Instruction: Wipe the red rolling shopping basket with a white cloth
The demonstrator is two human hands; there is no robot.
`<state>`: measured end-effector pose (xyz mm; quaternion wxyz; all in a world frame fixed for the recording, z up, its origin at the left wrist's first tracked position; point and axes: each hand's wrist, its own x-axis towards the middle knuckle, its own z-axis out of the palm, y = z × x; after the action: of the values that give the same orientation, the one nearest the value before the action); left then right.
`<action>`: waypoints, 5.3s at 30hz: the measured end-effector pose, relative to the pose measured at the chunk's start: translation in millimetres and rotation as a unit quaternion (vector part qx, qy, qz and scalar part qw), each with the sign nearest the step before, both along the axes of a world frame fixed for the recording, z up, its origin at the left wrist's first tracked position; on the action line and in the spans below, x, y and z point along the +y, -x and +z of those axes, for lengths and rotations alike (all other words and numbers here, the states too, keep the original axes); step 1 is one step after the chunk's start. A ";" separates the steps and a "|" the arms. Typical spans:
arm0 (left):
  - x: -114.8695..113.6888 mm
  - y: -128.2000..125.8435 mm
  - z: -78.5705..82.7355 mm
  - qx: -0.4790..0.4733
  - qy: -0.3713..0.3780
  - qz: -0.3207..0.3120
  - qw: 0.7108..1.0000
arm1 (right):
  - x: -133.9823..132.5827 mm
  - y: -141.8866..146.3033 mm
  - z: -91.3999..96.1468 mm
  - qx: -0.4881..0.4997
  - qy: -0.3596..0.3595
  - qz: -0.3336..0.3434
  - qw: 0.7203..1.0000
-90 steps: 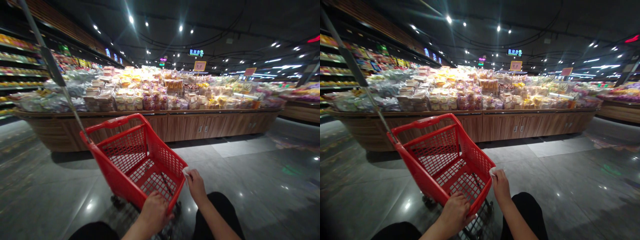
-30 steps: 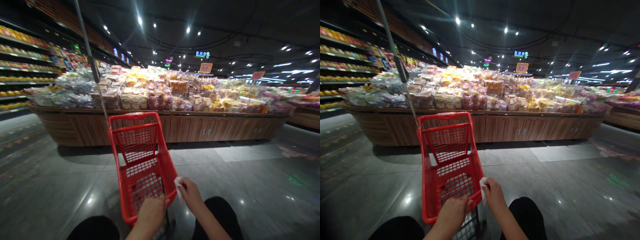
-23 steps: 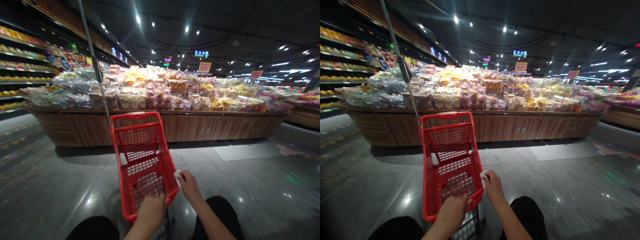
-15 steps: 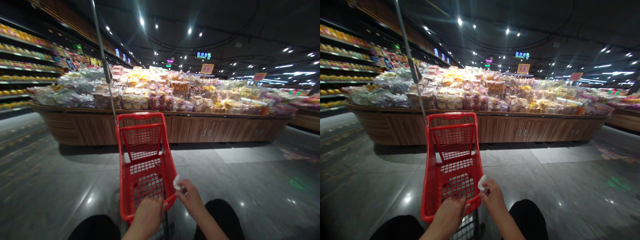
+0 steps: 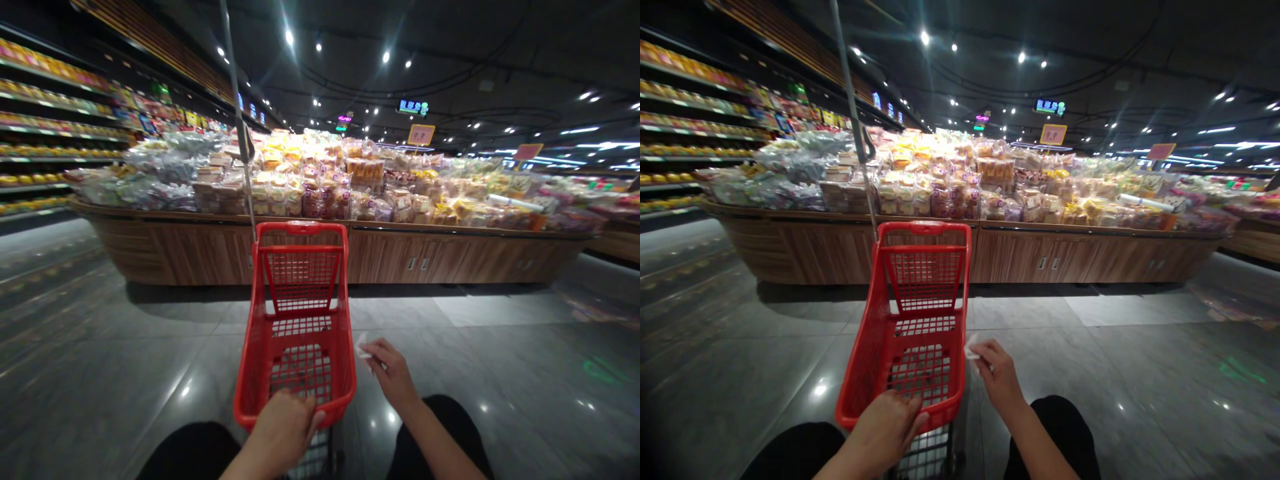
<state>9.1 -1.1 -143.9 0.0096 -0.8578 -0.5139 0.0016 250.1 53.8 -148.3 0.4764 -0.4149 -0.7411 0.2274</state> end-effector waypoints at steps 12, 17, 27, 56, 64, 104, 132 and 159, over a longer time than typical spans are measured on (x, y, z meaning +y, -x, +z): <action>12.8 15.1 7.4 0.006 -0.009 -0.040 0.999 | 4.1 17.3 0.1 -0.068 -0.045 0.012 0.997; 19.2 19.2 5.2 -0.008 -0.019 -0.055 0.998 | -24.8 20.1 -1.2 -0.074 -0.015 0.075 0.994; 32.0 26.8 15.8 0.005 0.000 -0.064 0.998 | -2.4 23.1 0.9 -0.067 -0.025 -0.018 0.997; 52.6 46.8 5.2 -0.061 -0.005 -0.074 0.995 | -35.7 56.0 -8.2 -0.103 -0.052 0.013 0.993; 53.0 54.8 18.7 -0.058 0.020 -0.049 0.997 | 22.5 36.2 15.3 -0.045 -0.034 -0.080 0.995; -4.0 9.6 9.2 -0.049 0.032 0.101 0.993 | 12.0 54.5 21.2 -0.144 -0.033 -0.099 0.984; -14.1 34.1 10.2 -0.068 0.026 0.096 0.993 | 3.7 69.2 5.8 -0.048 -0.085 -0.009 0.995; -11.9 52.4 11.5 -0.072 0.049 0.068 0.994 | -17.7 93.9 8.8 -0.071 -0.067 -0.025 0.995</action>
<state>-43.3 -12.9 -132.4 -0.0696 -0.8182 -0.5696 -0.0341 156.2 36.0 -139.5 0.4549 -0.4157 -0.7759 0.1355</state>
